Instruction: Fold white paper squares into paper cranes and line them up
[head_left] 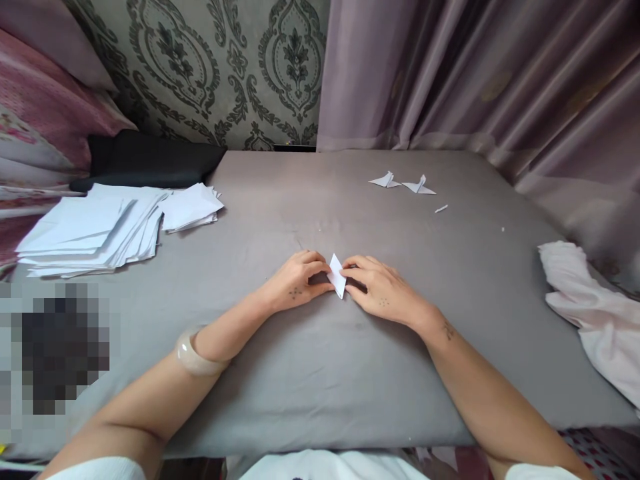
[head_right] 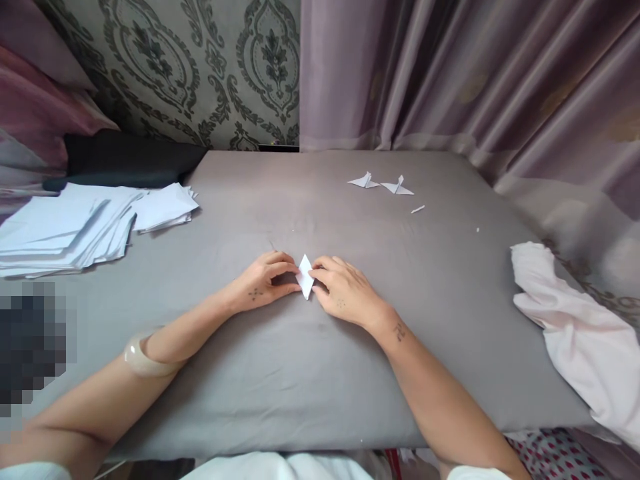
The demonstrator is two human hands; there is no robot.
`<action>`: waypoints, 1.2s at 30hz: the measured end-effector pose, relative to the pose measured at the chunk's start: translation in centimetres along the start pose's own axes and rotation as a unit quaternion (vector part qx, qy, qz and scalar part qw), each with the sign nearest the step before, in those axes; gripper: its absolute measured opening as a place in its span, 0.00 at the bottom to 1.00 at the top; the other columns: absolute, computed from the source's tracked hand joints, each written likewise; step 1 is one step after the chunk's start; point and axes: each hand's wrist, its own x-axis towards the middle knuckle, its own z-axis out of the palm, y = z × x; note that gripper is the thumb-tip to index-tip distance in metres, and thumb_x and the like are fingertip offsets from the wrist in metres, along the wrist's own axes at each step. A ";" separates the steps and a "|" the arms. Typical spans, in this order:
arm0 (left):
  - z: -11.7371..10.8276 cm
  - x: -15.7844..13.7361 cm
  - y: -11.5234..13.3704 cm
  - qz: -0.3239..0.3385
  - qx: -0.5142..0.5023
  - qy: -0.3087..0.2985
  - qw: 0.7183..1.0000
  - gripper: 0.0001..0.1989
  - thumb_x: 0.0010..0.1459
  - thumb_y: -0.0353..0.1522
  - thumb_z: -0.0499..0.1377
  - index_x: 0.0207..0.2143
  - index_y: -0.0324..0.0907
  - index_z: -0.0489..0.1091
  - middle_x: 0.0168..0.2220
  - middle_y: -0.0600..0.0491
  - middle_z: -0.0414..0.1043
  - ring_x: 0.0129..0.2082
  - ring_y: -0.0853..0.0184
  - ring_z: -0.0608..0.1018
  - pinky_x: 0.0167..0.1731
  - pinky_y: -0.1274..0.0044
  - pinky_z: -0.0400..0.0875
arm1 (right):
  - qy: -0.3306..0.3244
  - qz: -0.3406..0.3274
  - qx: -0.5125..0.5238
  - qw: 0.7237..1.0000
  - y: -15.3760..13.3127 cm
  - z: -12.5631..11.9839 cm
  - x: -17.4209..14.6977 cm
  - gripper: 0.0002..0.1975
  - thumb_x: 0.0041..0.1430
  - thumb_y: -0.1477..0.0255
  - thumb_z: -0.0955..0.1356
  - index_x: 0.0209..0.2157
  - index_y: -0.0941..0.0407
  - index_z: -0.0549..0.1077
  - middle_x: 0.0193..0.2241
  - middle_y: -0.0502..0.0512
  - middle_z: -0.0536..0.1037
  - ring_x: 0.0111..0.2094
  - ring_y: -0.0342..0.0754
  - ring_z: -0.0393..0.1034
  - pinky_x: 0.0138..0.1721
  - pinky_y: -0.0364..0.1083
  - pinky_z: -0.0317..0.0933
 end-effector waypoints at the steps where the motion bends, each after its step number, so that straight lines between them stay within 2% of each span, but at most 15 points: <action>1: 0.0 0.0 0.0 -0.001 -0.002 0.003 1.000 0.15 0.59 0.41 0.59 0.41 0.39 0.73 0.37 0.46 0.72 0.36 0.64 0.74 0.40 0.70 0.68 | -0.005 0.006 0.014 1.000 0.1 -0.1 0.0 0.14 0.62 0.73 0.62 0.46 0.50 0.74 0.47 0.52 0.73 0.46 0.49 0.66 0.44 0.47 0.61; 6: 0.0 0.1 0.3 -0.003 -0.008 0.005 1.000 0.13 0.62 0.38 0.56 0.40 0.39 0.74 0.38 0.46 0.72 0.36 0.65 0.73 0.39 0.72 0.68 | -0.005 0.017 0.069 0.997 0.8 -0.1 0.4 0.12 0.63 0.70 0.62 0.44 0.50 0.76 0.47 0.51 0.74 0.46 0.48 0.67 0.44 0.47 0.62; 10: 0.1 0.1 0.4 -0.018 -0.008 0.014 1.000 0.11 0.63 0.36 0.54 0.39 0.40 0.74 0.36 0.47 0.72 0.36 0.66 0.73 0.39 0.72 0.68 | 0.025 0.030 0.095 0.995 1.1 0.5 0.6 0.12 0.64 0.71 0.61 0.39 0.51 0.76 0.44 0.51 0.75 0.44 0.46 0.68 0.44 0.46 0.61; 18: 0.6 0.5 1.0 -0.155 -0.064 0.029 0.985 0.04 0.57 0.30 0.58 0.32 0.40 0.73 0.38 0.48 0.70 0.37 0.65 0.73 0.37 0.73 0.69 | 0.084 0.096 0.184 0.975 1.2 1.8 1.4 0.07 0.59 0.71 0.64 0.30 0.53 0.74 0.38 0.49 0.75 0.36 0.42 0.69 0.40 0.44 0.61; 24: 0.8 0.8 1.6 -0.203 -0.076 0.025 0.976 0.06 0.57 0.31 0.57 0.30 0.40 0.72 0.38 0.47 0.69 0.39 0.63 0.72 0.39 0.70 0.69 | 0.105 0.139 0.212 0.962 1.2 2.5 1.8 0.07 0.57 0.70 0.66 0.28 0.55 0.75 0.42 0.52 0.72 0.32 0.40 0.70 0.41 0.44 0.62; 36: 1.6 0.8 1.5 -0.196 -0.042 0.046 0.979 0.06 0.56 0.32 0.58 0.28 0.40 0.71 0.37 0.47 0.68 0.39 0.62 0.71 0.41 0.66 0.69 | 0.118 0.176 0.200 0.957 0.9 2.8 2.1 0.07 0.54 0.71 0.67 0.25 0.57 0.75 0.43 0.55 0.71 0.32 0.41 0.70 0.41 0.46 0.64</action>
